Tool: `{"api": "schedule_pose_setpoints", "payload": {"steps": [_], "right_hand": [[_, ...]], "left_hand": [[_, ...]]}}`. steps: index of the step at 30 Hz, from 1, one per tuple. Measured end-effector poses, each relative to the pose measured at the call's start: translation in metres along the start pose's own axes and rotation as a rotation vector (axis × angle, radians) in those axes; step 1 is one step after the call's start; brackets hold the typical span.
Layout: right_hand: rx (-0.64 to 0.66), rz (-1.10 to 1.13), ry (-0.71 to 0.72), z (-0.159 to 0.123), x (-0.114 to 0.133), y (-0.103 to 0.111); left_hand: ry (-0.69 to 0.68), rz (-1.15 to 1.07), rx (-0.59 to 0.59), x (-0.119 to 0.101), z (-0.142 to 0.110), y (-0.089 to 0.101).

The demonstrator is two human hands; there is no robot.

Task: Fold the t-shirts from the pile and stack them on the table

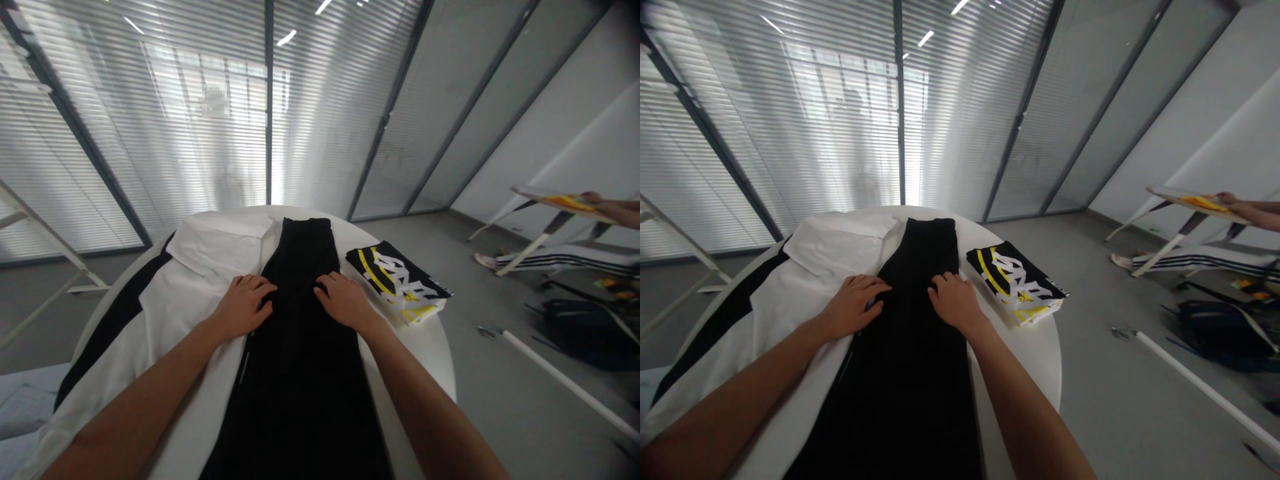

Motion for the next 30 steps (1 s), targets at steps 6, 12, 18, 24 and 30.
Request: {"api": "schedule_pose_setpoints", "payload": {"steps": [6,12,18,24,30], "right_hand": [[0.065,0.034,0.064,0.004,0.005,-0.038],[0.118,0.072,0.115,-0.002,0.002,-0.025],[-0.015,0.076,0.047,0.006,-0.005,-0.013],[0.145,0.081,0.048,0.007,0.0,-0.052],[0.259,0.099,0.084,0.0,-0.003,-0.053]], "left_hand": [[0.034,0.087,0.085,0.009,-0.002,-0.017],[-0.008,0.023,0.078,-0.005,0.001,0.001],[-0.061,-0.029,0.023,-0.011,-0.001,0.0],[-0.007,0.048,0.122,0.001,-0.002,-0.022],[0.004,0.071,0.082,0.006,0.002,-0.008]]}}
Point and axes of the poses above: each hand's wrist, its own z-axis towards the middle knuckle, its own y-axis out of the back of the hand, x = y × z, the point moved 10 cm from there along z, towards the middle knuckle, and after that the axes turned 13 degrees about -z, right-handed, at the moved point
